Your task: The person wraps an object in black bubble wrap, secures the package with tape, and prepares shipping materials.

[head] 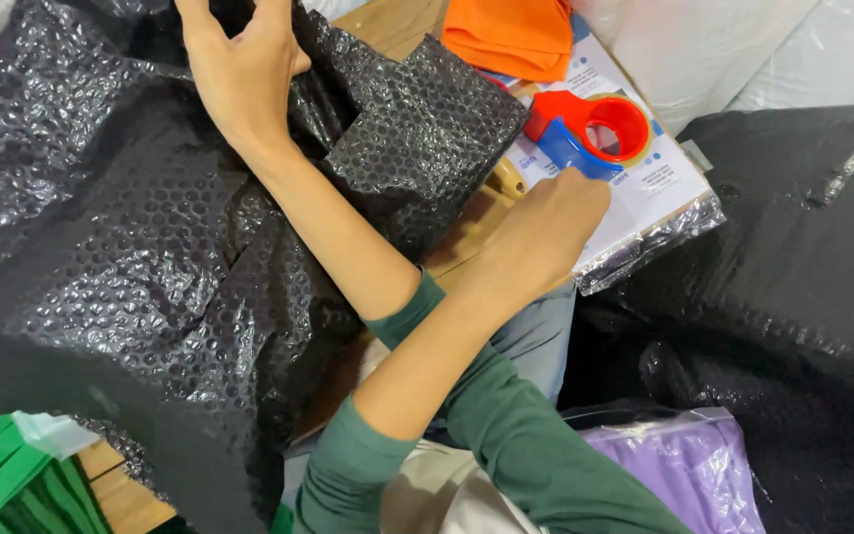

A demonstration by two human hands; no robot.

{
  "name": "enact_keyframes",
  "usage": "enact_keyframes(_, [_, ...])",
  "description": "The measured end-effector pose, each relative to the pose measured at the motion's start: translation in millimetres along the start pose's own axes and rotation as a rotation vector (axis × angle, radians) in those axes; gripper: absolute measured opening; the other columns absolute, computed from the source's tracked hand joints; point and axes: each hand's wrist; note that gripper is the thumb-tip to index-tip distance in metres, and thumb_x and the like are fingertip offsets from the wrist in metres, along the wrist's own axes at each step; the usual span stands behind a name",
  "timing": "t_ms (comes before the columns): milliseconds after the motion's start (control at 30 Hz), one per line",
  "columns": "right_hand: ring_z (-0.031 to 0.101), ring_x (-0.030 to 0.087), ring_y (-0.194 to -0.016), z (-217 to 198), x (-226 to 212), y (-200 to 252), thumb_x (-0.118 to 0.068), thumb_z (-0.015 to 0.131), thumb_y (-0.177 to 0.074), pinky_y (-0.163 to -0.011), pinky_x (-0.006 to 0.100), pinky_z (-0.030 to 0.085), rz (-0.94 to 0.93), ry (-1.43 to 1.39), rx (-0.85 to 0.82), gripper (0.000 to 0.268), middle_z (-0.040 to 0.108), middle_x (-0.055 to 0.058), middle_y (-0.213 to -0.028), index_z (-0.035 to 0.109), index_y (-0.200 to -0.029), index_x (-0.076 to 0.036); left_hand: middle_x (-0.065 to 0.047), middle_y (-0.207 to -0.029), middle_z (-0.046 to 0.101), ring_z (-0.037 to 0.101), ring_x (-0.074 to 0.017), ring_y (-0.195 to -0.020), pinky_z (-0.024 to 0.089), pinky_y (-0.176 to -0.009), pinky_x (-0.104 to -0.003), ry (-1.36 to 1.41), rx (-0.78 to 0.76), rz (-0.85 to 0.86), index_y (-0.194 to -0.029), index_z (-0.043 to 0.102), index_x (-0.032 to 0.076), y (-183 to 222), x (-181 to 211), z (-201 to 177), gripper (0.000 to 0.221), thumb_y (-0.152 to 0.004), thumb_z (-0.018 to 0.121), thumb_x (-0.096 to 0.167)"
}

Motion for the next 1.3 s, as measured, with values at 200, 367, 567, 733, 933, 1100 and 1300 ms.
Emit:
enact_keyframes(200, [0.063,0.014,-0.069,-4,-2,0,-0.06,0.051,-0.088,-0.12,0.046,0.025,-0.009,-0.04,0.008,0.052,0.066,-0.004,-0.096,0.057,-0.117,-0.018,-0.01,-0.089,0.062,0.067,-0.033,-0.074,0.052,-0.058,-0.048,-0.054,-0.242,-0.133,-0.085,0.054,0.008,-40,-20,29,0.026,-0.078,0.069,-0.013])
enact_keyframes(367, [0.059,0.012,-0.062,-2,5,2,-0.061,0.049,-0.088,-0.117,0.043,0.026,-0.015,-0.037,-0.002,0.05,0.057,-0.006,-0.073,0.054,-0.117,-0.021,-0.016,-0.102,0.058,0.063,-0.0338,-0.084,0.05,-0.066,-0.042,0.119,-0.486,-0.249,-0.082,0.06,0.002,-16,1,-13,0.029,-0.068,0.046,-0.019])
enact_keyframes(567, [0.058,0.011,-0.06,0,6,0,-0.06,0.049,-0.089,-0.116,0.042,0.028,-0.042,-0.024,-0.008,0.049,0.056,-0.007,-0.07,0.052,-0.12,-0.023,-0.016,-0.094,0.055,0.061,-0.0363,-0.078,0.047,-0.055,-0.046,0.028,-0.277,-0.069,-0.086,0.05,0.004,-14,-25,51,0.029,-0.071,0.045,-0.02])
enact_keyframes(733, [0.058,0.011,-0.058,-2,1,1,-0.058,0.051,-0.087,-0.116,0.042,0.027,-0.026,-0.036,-0.021,0.051,0.059,-0.007,-0.062,0.05,-0.123,-0.022,-0.016,-0.085,0.057,0.062,-0.0418,-0.072,0.049,-0.056,-0.05,-0.01,-0.191,-0.016,-0.085,0.054,0.003,0,-20,38,0.029,-0.075,0.041,-0.02])
enact_keyframes(933, [0.053,0.01,-0.053,3,15,-2,-0.054,0.053,-0.089,-0.108,0.041,0.034,-0.049,0.018,0.003,0.044,0.046,-0.008,-0.059,0.057,-0.118,-0.022,-0.013,-0.1,0.049,0.051,-0.028,-0.083,0.044,-0.065,-0.043,0.145,-0.353,-0.21,-0.086,0.045,0.005,-1,-27,5,0.021,-0.076,0.035,-0.01])
enact_keyframes(1100, [0.06,0.018,-0.08,2,7,-3,-0.047,0.055,-0.083,-0.108,0.045,0.032,-0.06,0.034,0.039,0.033,0.053,-0.004,-0.078,0.055,-0.095,-0.017,-0.014,-0.077,0.063,0.067,-0.0444,-0.068,0.045,-0.046,-0.056,-0.083,0.253,-0.029,-0.081,0.054,0.008,16,-19,-5,0.021,-0.083,0.049,-0.012])
enact_keyframes(1300, [0.062,0.019,-0.089,8,31,-21,-0.028,0.065,-0.081,-0.103,0.04,0.04,-0.182,-0.082,0.079,0.028,0.061,0.003,-0.091,0.058,-0.102,-0.011,-0.008,-0.106,0.073,0.07,-0.026,-0.092,0.055,-0.086,-0.04,-0.042,0.813,0.052,-0.109,0.067,0.002,186,43,-126,0.01,-0.103,0.068,0.009])
Point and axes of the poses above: each hand's wrist, its own y-axis away from the middle knuckle, its own z-axis out of the palm, x = y × z
